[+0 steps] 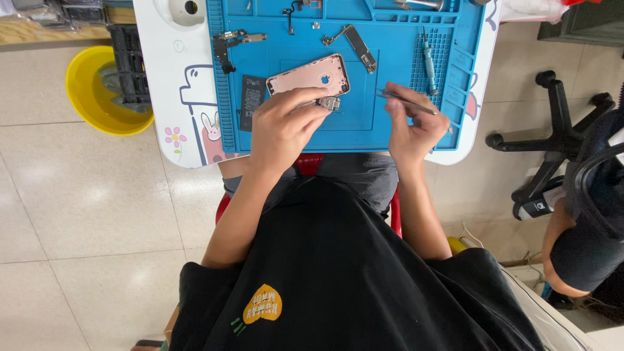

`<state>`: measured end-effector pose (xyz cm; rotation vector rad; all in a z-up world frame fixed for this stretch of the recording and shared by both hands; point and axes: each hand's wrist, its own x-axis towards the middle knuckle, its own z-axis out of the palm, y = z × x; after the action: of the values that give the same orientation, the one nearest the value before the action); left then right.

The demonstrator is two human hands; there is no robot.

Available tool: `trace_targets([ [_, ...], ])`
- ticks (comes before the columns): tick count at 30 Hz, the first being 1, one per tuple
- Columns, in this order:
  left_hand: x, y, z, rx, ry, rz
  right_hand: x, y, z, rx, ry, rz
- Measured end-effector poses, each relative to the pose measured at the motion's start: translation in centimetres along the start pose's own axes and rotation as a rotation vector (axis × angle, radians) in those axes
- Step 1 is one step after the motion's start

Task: The person disassembles a smartphone on a blue work mat, using tweezers and a screwdriver to remove and reposition small internal components. They handle the phone casing, a battery, and various connectors, placing parts on the mat and adjusting them with tools.

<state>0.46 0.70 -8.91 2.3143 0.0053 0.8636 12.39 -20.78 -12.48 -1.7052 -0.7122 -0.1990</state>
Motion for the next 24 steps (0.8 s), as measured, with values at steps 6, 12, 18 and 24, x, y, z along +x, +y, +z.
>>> trace_targets([
  [6, -0.2, -0.8, 1.0, -0.283, 0.025, -0.211, -1.8, -0.3, -1.1, -0.172, -0.095, 0.12],
  [12, -1.5, -2.0, 2.4, -0.352, 0.058, -0.235, -2.6, -0.3, -1.9, -0.342, -0.173, 0.029],
  [18, -1.0, -1.1, 1.6, -0.398, 0.065, -0.295, -1.9, -0.7, -2.3, -0.324, -0.201, 0.041],
  [24, -1.1, -0.5, 1.7, -0.413, 0.022, -0.34, -2.2, 1.3, -2.5, -0.152, -0.085, 0.122],
])
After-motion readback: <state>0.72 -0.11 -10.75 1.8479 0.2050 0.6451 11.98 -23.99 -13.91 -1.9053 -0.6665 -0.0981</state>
